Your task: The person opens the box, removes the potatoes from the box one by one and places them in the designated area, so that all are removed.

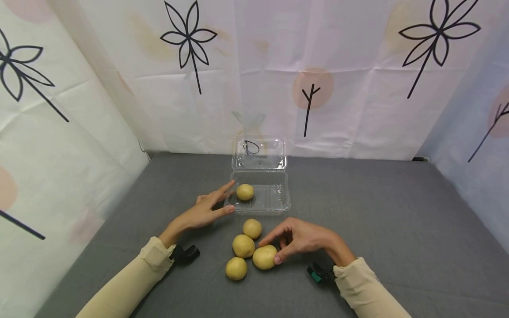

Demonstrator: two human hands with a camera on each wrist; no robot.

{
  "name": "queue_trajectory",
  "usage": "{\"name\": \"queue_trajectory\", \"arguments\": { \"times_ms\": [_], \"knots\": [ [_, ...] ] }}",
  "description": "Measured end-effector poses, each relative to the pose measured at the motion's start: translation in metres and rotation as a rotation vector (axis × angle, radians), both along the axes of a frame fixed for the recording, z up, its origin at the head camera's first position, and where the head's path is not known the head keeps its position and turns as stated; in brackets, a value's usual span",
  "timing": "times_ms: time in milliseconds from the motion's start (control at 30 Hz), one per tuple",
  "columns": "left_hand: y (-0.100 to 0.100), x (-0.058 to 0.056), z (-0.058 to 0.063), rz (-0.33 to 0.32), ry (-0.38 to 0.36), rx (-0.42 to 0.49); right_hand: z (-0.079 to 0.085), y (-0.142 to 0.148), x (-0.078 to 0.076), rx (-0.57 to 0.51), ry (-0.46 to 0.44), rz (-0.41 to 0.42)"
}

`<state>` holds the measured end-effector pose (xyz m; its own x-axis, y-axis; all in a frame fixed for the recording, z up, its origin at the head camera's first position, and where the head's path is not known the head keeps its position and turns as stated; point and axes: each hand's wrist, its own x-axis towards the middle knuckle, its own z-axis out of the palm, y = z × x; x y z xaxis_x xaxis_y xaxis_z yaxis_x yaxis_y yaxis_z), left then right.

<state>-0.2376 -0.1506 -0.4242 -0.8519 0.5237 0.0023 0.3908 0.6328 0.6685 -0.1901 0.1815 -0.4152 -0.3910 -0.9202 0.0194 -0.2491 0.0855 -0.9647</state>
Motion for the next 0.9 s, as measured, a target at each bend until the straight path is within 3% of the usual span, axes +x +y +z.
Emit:
{"name": "queue_trajectory", "arguments": {
  "times_ms": [900],
  "knots": [
    [-0.0002,-0.0005,0.0001,0.002,-0.010,-0.008,0.0015,0.0014,0.0006,-0.001,-0.063,0.026]
  ]
}}
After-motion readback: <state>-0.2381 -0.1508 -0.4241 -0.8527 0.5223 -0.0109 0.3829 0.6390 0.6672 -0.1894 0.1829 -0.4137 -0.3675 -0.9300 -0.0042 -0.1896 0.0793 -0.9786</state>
